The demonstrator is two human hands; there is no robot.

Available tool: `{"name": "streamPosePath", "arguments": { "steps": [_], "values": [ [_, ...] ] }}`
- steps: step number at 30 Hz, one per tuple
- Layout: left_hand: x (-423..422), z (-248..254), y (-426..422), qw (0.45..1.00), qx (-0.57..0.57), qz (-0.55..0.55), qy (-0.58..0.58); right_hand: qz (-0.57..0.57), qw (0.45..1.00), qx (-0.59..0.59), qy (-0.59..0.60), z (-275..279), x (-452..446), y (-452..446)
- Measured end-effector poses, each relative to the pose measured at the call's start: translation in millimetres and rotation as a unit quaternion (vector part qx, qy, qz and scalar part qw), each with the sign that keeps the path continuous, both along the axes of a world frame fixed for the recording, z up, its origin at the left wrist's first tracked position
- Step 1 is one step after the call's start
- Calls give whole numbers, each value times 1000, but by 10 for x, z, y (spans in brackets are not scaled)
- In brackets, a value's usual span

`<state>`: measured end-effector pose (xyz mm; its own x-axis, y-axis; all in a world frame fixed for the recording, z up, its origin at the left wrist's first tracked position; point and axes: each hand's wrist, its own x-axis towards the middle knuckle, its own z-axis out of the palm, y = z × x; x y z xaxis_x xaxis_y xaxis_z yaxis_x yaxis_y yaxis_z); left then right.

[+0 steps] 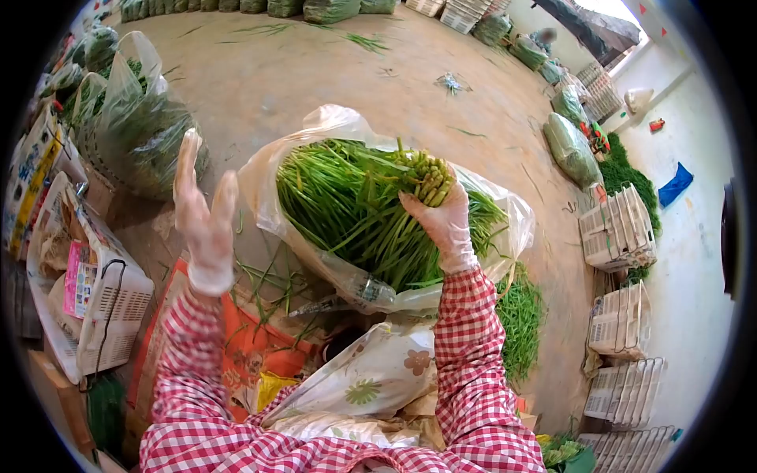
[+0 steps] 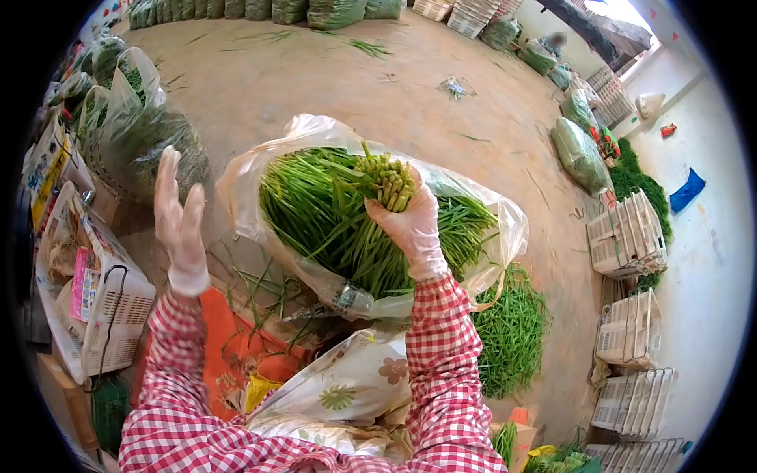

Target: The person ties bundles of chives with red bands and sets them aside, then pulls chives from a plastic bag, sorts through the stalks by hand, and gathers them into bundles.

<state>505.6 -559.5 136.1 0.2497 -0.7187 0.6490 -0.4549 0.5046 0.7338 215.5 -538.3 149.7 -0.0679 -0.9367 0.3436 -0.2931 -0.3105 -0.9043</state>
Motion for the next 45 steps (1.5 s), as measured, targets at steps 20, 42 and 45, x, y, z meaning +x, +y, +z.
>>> {"name": "streamPosePath", "arguments": {
  "steps": [20,42,45],
  "values": [
    [-1177,-749,125,954,164,-132,215,70,988,31,-135,-157,36,47],
    [-1690,-713,-138,786,68,-494,366,46,993,-12,-109,-259,4,232],
    [-1948,-402,324,645,172,-496,555,-20,993,-117,-8,-139,-3,566]
  ]
}}
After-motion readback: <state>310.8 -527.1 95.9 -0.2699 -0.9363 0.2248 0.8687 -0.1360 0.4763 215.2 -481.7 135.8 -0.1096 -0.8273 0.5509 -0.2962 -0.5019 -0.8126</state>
